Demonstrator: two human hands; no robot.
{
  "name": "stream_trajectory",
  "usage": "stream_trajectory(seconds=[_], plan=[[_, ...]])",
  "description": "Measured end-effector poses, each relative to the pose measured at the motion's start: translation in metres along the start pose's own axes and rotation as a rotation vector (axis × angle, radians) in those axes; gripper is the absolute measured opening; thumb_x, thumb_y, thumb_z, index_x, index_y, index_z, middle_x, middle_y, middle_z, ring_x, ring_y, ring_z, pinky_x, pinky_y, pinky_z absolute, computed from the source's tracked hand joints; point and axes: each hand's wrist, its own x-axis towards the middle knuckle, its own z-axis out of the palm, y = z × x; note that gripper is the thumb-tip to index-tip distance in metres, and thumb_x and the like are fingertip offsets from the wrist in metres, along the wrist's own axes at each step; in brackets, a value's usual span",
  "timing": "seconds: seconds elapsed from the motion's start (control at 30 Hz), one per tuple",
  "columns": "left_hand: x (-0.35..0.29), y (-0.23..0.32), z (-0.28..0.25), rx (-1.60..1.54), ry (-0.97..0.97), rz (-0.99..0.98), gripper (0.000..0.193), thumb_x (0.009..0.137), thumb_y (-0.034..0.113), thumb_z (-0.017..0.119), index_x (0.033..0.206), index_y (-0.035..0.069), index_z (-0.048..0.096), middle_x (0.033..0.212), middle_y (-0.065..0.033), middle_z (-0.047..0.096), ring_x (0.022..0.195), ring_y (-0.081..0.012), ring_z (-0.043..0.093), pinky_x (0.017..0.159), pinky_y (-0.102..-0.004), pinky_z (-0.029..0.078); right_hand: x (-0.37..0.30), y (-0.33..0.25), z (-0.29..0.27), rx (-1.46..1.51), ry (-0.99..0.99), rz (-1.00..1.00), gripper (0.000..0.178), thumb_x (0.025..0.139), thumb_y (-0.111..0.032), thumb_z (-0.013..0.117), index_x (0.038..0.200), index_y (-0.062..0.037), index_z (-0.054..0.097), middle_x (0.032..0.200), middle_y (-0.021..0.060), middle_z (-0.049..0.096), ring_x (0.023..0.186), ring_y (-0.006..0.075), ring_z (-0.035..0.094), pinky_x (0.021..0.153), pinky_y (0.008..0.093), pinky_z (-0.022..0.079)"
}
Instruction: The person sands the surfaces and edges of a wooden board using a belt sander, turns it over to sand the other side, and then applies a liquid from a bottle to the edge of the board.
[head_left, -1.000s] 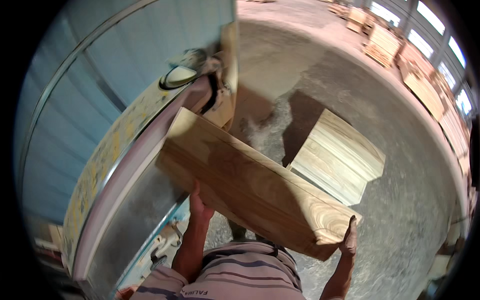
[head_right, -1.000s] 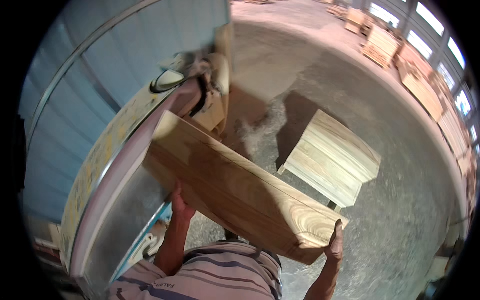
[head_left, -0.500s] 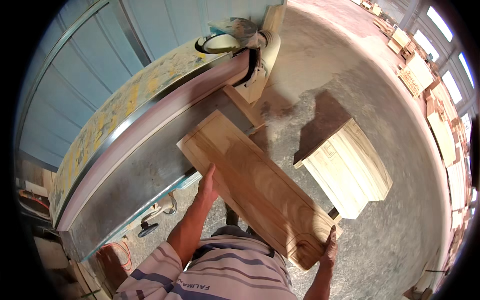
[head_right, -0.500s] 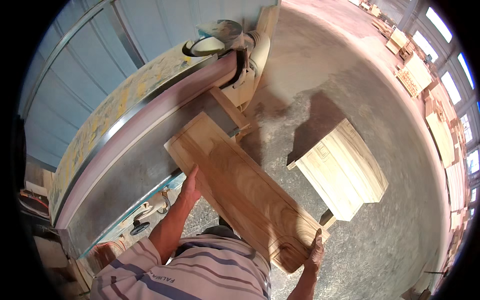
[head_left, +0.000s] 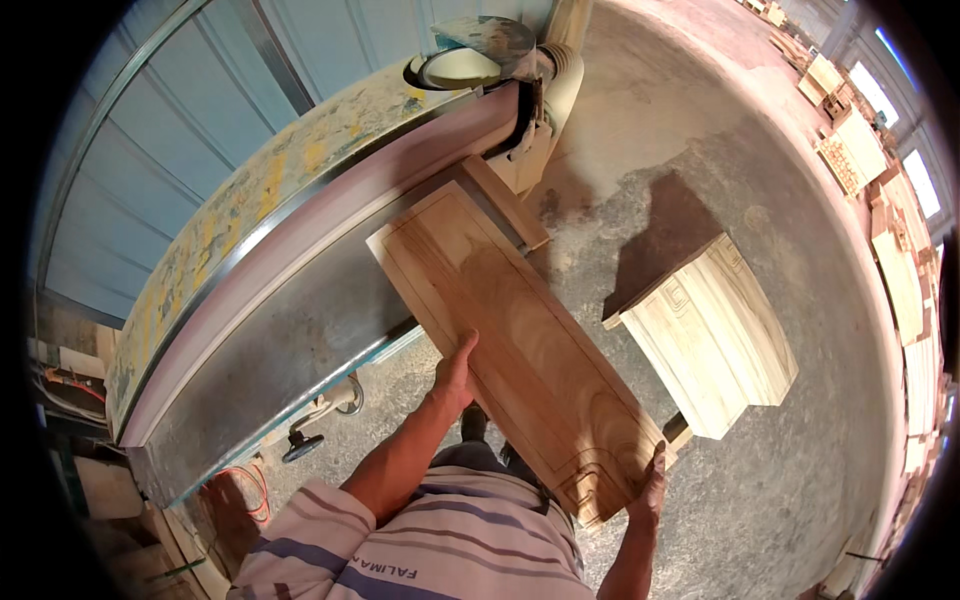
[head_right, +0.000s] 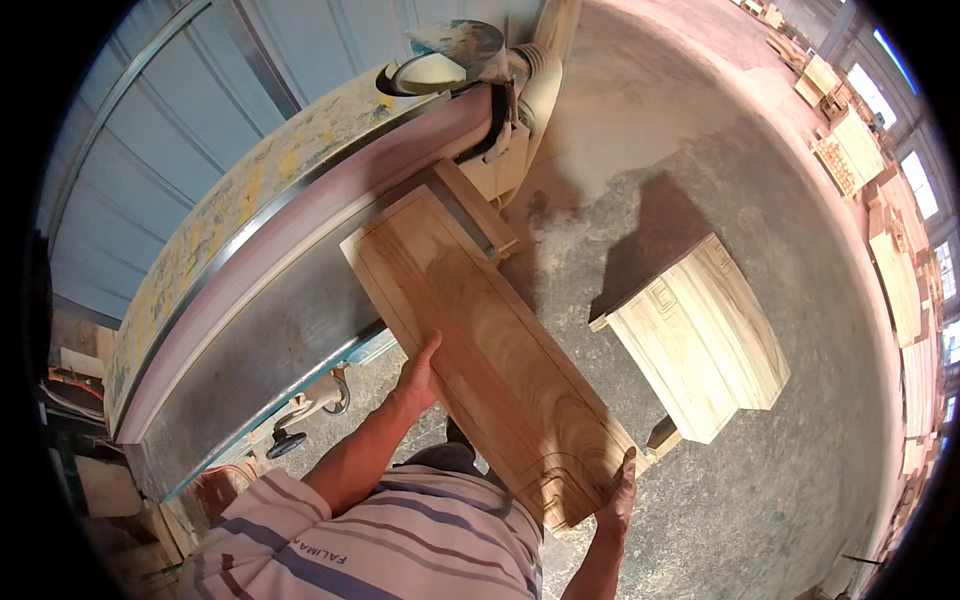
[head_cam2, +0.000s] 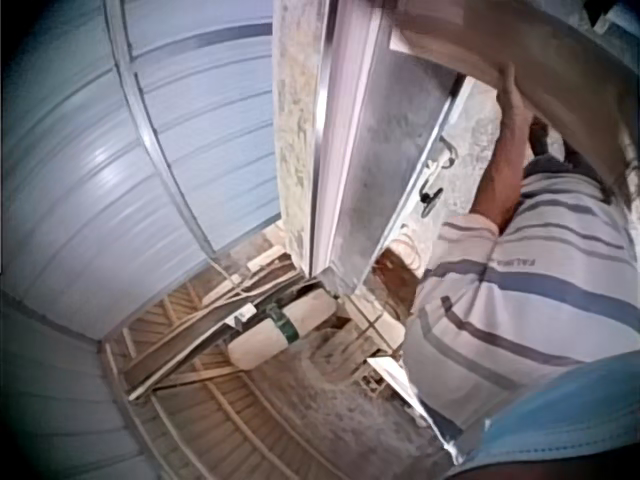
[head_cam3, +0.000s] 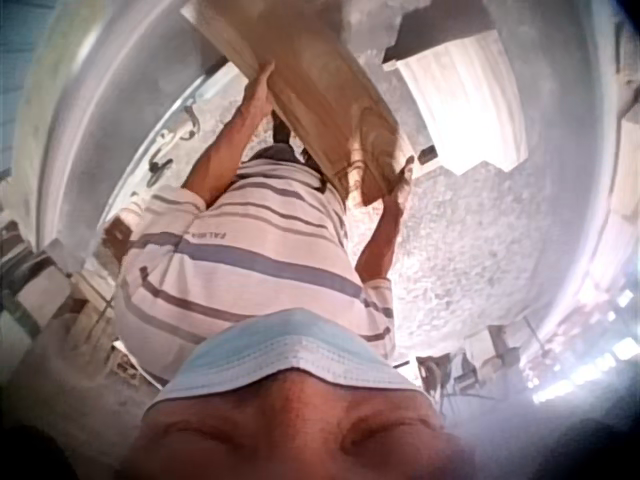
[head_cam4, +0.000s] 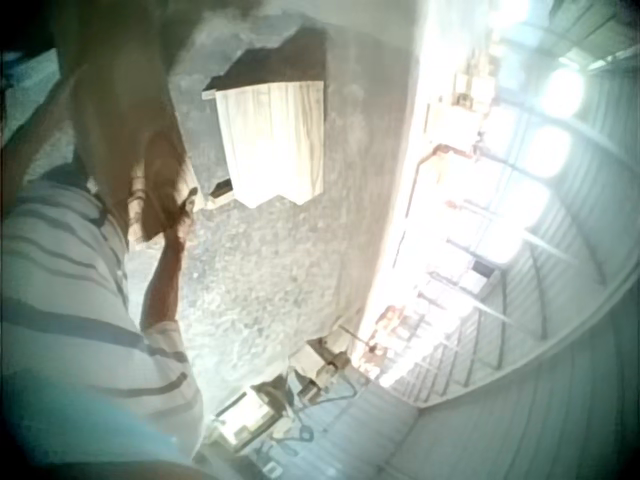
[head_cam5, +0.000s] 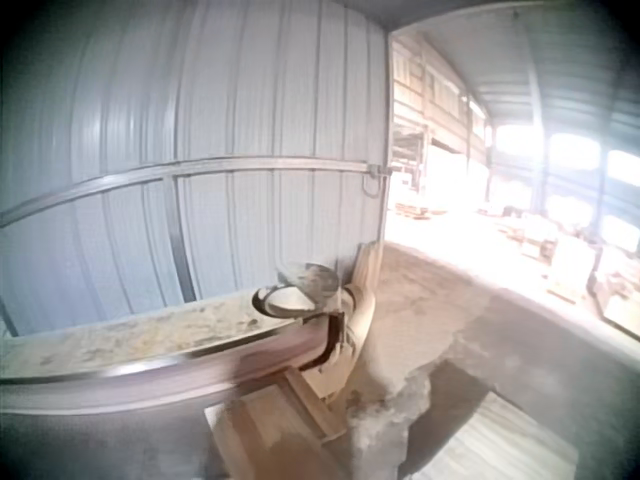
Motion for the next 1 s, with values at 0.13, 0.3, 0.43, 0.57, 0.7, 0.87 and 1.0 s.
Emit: stream_trajectory(seconds=[0.13, 0.3, 0.43, 0.57, 0.7, 0.87, 1.0], plan=[[0.028, 0.012, 0.005, 0.051, -0.007, 0.009, 0.073, 0.076, 0.037, 0.071, 0.132, 0.006, 0.036, 0.13, -0.0111, 0.045, 0.12, -0.0289, 0.042, 0.098, -0.0479, 0.036, 0.012, 0.012, 0.005, 0.154, -0.073, -0.052, 0.072, 0.087, -0.055, 0.046, 0.144, -0.0181, 0.022, 0.148, 0.0056, 0.019, 0.131, 0.029, 0.028, 0.104, 0.0468, 0.03], [0.036, 0.022, 0.007, 0.034, -0.012, -0.001, 0.076, 0.073, 0.037, 0.074, 0.132, 0.006, 0.037, 0.131, -0.0113, 0.044, 0.12, -0.0291, 0.042, 0.097, -0.05, 0.037, 0.024, 0.019, 0.01, 0.163, -0.044, -0.118, 0.069, 0.089, -0.053, 0.044, 0.143, -0.0153, 0.023, 0.146, 0.0056, 0.023, 0.13, 0.0286, 0.03, 0.103, 0.0462, 0.032], [0.03, 0.029, 0.017, 0.083, 0.043, 0.028, 0.08, 0.071, 0.039, 0.075, 0.132, 0.007, 0.036, 0.131, -0.0116, 0.044, 0.121, -0.0303, 0.041, 0.097, -0.0514, 0.036, 0.019, 0.011, 0.023, 0.206, -0.044, -0.082, 0.068, 0.089, -0.052, 0.043, 0.143, -0.014, 0.023, 0.145, 0.0071, 0.025, 0.129, 0.0287, 0.032, 0.103, 0.0453, 0.033], [0.036, 0.035, 0.014, 0.069, 0.003, 0.027, 0.082, 0.07, 0.039, 0.076, 0.133, 0.006, 0.035, 0.131, -0.0121, 0.044, 0.12, -0.0309, 0.042, 0.097, -0.0512, 0.037, 0.021, 0.01, 0.03, 0.221, -0.063, -0.073, 0.065, 0.09, -0.05, 0.042, 0.142, -0.0142, 0.024, 0.143, 0.0086, 0.029, 0.127, 0.0291, 0.036, 0.102, 0.0451, 0.035], [0.052, 0.045, 0.002, 0.069, -0.011, 0.003, 0.083, 0.069, 0.038, 0.077, 0.133, 0.005, 0.035, 0.13, -0.0131, 0.044, 0.119, -0.0307, 0.043, 0.097, -0.0494, 0.038, 0.022, 0.006, 0.046, 0.283, -0.088, -0.061, 0.065, 0.09, -0.049, 0.042, 0.141, -0.0127, 0.026, 0.138, 0.0108, 0.035, 0.123, 0.0301, 0.041, 0.099, 0.0454, 0.038], [0.052, 0.045, 0.004, 0.121, 0.029, -0.009, 0.078, 0.075, 0.04, 0.071, 0.136, 0.008, 0.032, 0.135, -0.0122, 0.04, 0.123, -0.0313, 0.038, 0.098, -0.0537, 0.034, 0.019, -0.002, 0.061, 0.245, 0.033, -0.038, 0.07, 0.087, -0.051, 0.047, 0.139, -0.0085, 0.028, 0.134, 0.0147, 0.039, 0.119, 0.032, 0.045, 0.097, 0.0459, 0.041], [0.052, 0.046, 0.003, 0.119, 0.044, -0.019, 0.077, 0.075, 0.04, 0.07, 0.135, 0.008, 0.034, 0.134, -0.0123, 0.041, 0.122, -0.0311, 0.04, 0.098, -0.0538, 0.034, 0.015, -0.007, 0.066, 0.237, 0.073, -0.022, 0.071, 0.087, -0.052, 0.049, 0.139, -0.0085, 0.029, 0.135, 0.0145, 0.038, 0.119, 0.0319, 0.044, 0.097, 0.046, 0.041]])
